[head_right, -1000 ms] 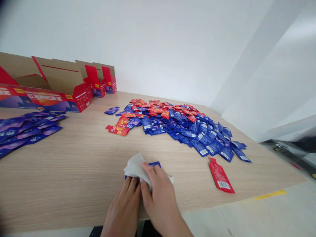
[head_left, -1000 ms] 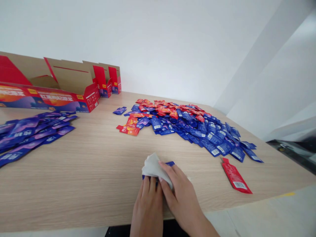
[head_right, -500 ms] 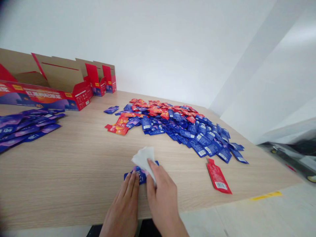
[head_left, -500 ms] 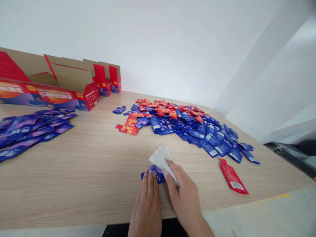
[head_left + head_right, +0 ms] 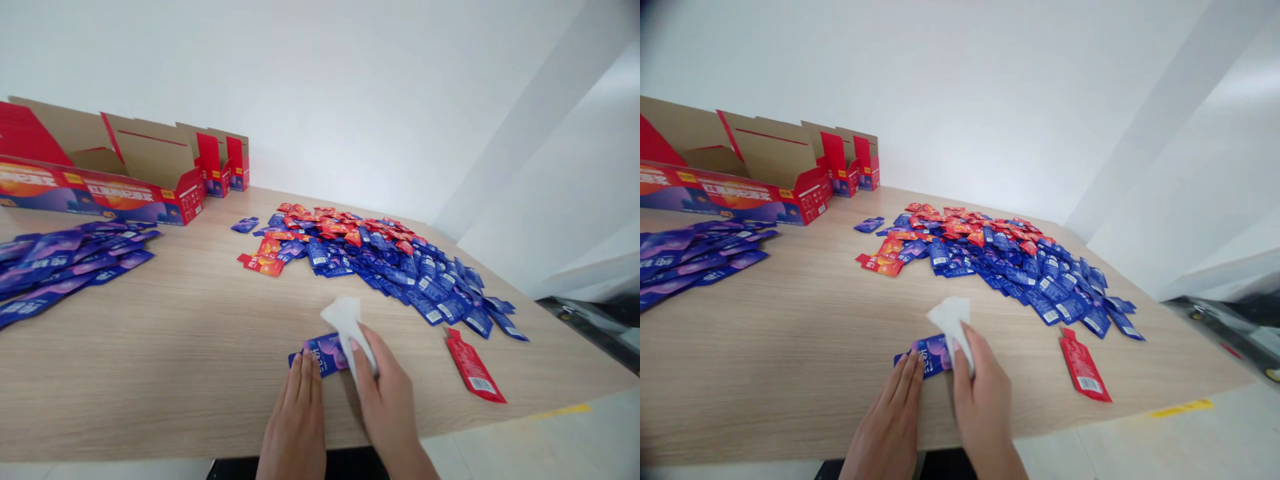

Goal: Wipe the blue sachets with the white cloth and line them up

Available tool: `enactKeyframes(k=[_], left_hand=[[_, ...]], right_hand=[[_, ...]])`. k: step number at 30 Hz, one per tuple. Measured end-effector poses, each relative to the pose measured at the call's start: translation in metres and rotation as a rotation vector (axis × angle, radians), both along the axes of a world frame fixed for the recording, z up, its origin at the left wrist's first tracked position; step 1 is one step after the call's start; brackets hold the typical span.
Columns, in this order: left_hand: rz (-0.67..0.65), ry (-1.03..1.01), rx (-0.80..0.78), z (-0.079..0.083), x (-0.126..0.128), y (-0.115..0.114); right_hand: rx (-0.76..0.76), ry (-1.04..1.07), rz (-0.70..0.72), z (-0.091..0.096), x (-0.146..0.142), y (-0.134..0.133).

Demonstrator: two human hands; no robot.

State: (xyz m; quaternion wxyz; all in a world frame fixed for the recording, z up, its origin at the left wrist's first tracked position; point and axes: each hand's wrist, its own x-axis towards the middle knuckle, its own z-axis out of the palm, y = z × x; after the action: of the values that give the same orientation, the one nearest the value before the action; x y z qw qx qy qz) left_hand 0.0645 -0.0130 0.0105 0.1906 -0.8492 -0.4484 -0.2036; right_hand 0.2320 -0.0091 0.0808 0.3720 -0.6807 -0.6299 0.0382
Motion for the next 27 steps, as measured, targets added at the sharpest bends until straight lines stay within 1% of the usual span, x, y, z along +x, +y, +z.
enactKeyframes(k=[2, 3, 4, 5, 8, 10, 11, 12, 13, 15, 16, 17, 18, 19, 21, 23, 25, 27], left_hand=[[-0.017, 0.027, 0.038, 0.005, -0.002, 0.001], [-0.025, 0.028, 0.047, 0.008, -0.003, 0.001], [-0.028, 0.023, 0.046, 0.010, -0.003, 0.001], [-0.027, 0.018, 0.034, 0.011, -0.004, 0.001], [-0.012, 0.014, -0.020, 0.009, -0.004, -0.001], [-0.001, -0.002, -0.035, 0.003, -0.003, -0.001], [0.004, -0.014, -0.036, 0.000, -0.002, -0.001], [0.009, -0.025, -0.036, -0.003, -0.002, -0.001], [0.006, -0.026, -0.030, -0.006, -0.002, 0.000], [-0.019, -0.008, -0.006, -0.009, -0.003, 0.002], [-0.030, 0.004, 0.004, -0.009, -0.004, 0.002], [-0.039, 0.014, 0.009, -0.008, -0.005, 0.003], [-0.043, 0.019, 0.007, -0.006, -0.006, 0.003], [-0.041, 0.023, 0.001, -0.003, -0.006, 0.003], [-0.016, 0.019, -0.005, 0.002, -0.005, 0.002], [-0.001, 0.005, 0.004, 0.007, -0.003, 0.001], [0.002, -0.007, 0.028, 0.008, -0.001, 0.001], [-0.002, -0.006, 0.067, 0.009, -0.001, 0.001]], right_hand=[[0.013, -0.056, 0.184, -0.004, -0.019, -0.003], [-0.016, -0.095, 0.237, -0.006, -0.024, -0.002], [-0.053, -0.128, 0.250, -0.008, -0.023, -0.001], [-0.086, -0.148, 0.222, -0.009, -0.018, 0.002], [-0.162, -0.154, 0.028, -0.010, 0.012, 0.007], [-0.179, -0.105, -0.082, -0.007, 0.026, 0.007], [-0.162, -0.063, -0.102, -0.005, 0.027, 0.006], [-0.132, -0.018, -0.085, -0.004, 0.025, 0.005], [-0.095, 0.014, -0.028, -0.002, 0.019, 0.003], [-0.053, 0.005, 0.150, -0.001, 0.003, 0.000], [-0.058, -0.025, 0.232, -0.002, -0.004, 0.000], [-0.073, -0.057, 0.284, -0.002, -0.008, 0.001], [-0.087, -0.080, 0.295, -0.003, -0.010, 0.002], [-0.095, -0.088, 0.269, -0.004, -0.009, 0.003], [-0.094, -0.068, 0.172, -0.006, -0.001, 0.006], [-0.082, -0.045, 0.108, -0.006, 0.006, 0.006], [-0.058, -0.022, 0.113, -0.004, 0.008, 0.004], [-0.042, -0.016, 0.193, -0.001, 0.004, 0.001]])
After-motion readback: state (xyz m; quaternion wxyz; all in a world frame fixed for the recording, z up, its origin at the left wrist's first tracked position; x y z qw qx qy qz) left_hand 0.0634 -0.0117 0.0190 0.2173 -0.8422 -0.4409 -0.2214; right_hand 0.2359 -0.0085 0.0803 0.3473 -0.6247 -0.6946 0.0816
